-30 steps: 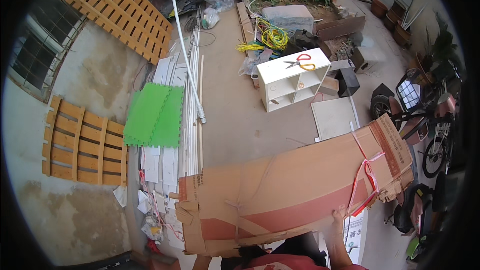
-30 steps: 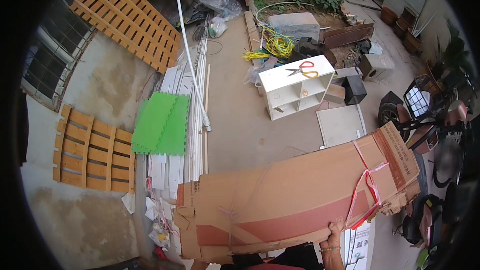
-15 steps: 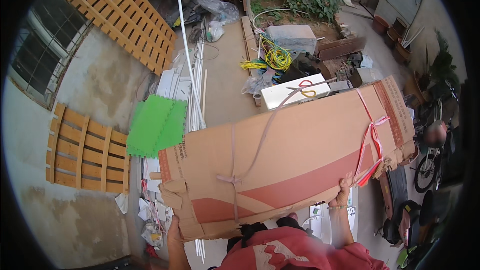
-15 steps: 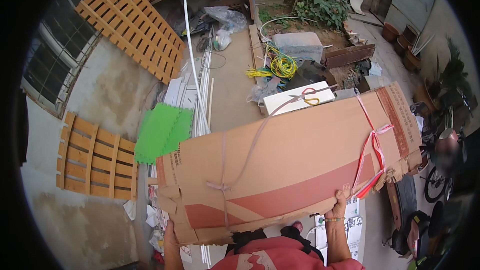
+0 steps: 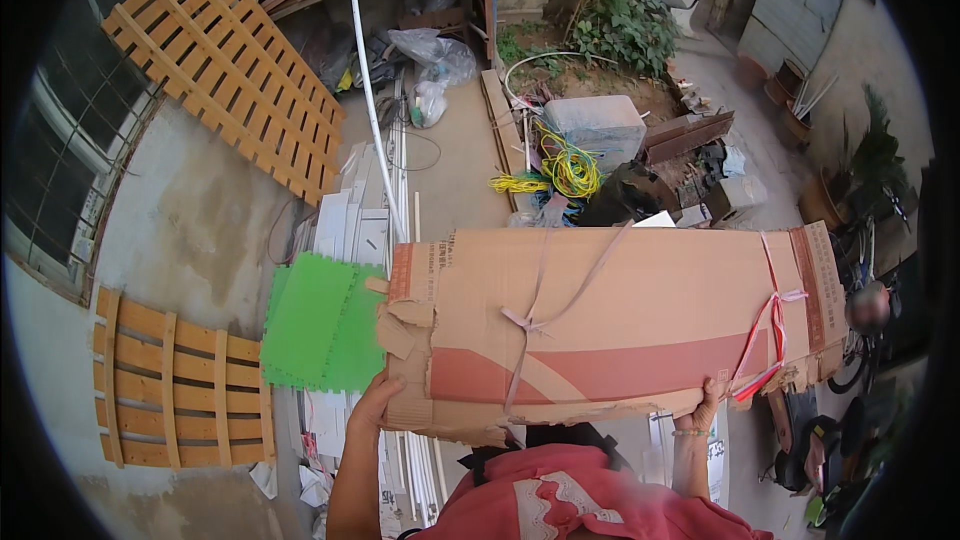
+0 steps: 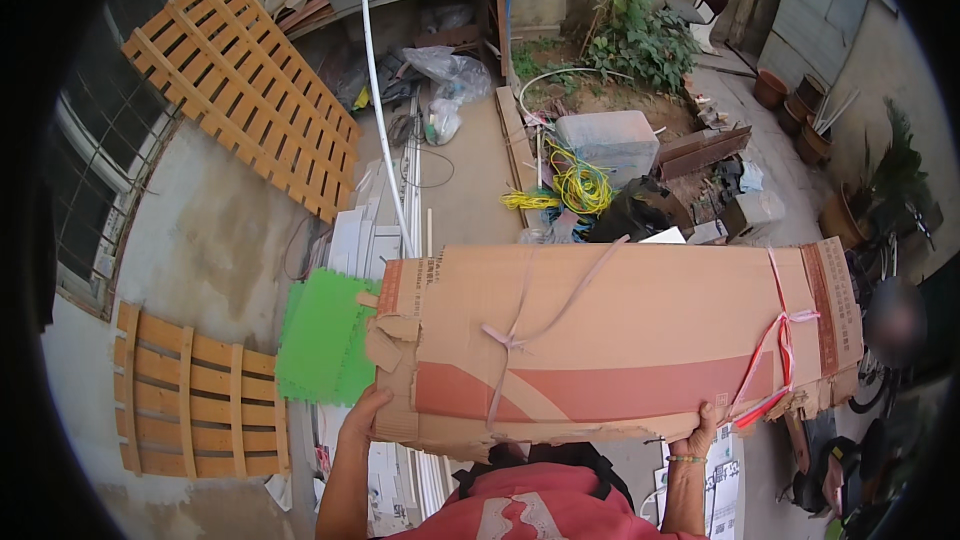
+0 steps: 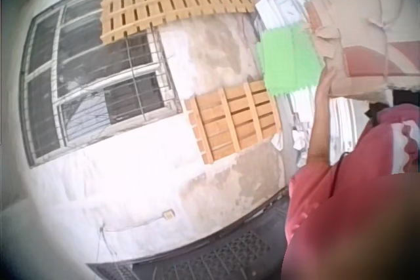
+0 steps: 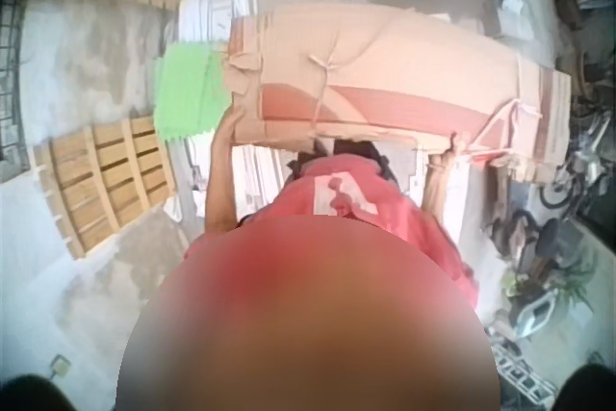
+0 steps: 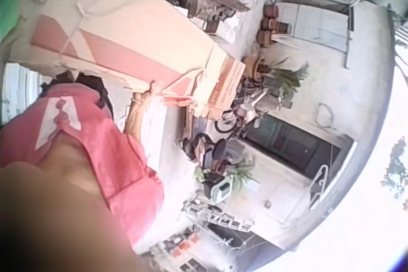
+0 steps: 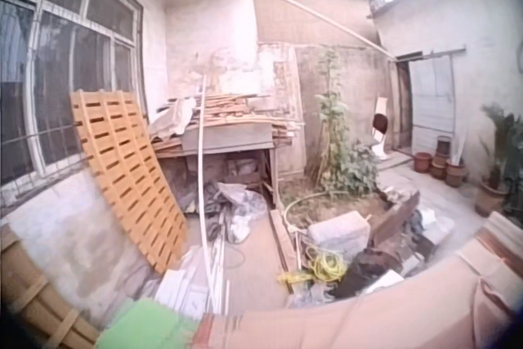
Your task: The person ties a cardboard box with string while sitting on a stool, then stands up and moves the box aside. They pick up a broom and dustpan and sweep the floor, collecting debris into the dustpan. The person continues sweeping the floor and stairs, gathering dust and small debris.
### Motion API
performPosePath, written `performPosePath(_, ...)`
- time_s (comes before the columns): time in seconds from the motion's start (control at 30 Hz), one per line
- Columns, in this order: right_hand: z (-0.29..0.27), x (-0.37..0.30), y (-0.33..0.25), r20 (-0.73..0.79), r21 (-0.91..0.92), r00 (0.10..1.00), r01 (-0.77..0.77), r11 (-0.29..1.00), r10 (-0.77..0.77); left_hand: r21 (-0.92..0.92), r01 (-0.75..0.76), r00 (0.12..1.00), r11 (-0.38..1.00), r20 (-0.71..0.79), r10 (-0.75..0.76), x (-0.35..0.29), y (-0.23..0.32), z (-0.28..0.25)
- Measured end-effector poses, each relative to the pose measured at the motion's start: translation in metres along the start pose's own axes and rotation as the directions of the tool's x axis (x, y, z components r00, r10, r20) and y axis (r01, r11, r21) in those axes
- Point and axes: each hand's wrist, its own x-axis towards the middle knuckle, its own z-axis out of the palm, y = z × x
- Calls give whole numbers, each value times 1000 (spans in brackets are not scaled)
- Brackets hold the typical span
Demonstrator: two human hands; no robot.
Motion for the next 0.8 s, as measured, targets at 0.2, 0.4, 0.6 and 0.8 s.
performPosePath(0.2, 45, 81, 25, -18, 13, 995, 93, 996, -93, 47, -90, 986, 995, 142, 82, 117, 74, 27)
performPosePath(0.4, 106, 176, 61, -29, 50, 998, 54, 997, -53, 61, 26, 996, 998, 88, -32, 205, 155, 40)
performPosePath(0.6, 173, 248, 100, -27, 31, 1000, 14, 999, -13, 39, -27, 995, 999, 94, 23, 280, 204, 24)
performPosePath(0.8, 239, 317, 155, -45, 0, 998, 36, 999, -36, -49, 19, 991, 999, 137, -12, 370, 262, -5)
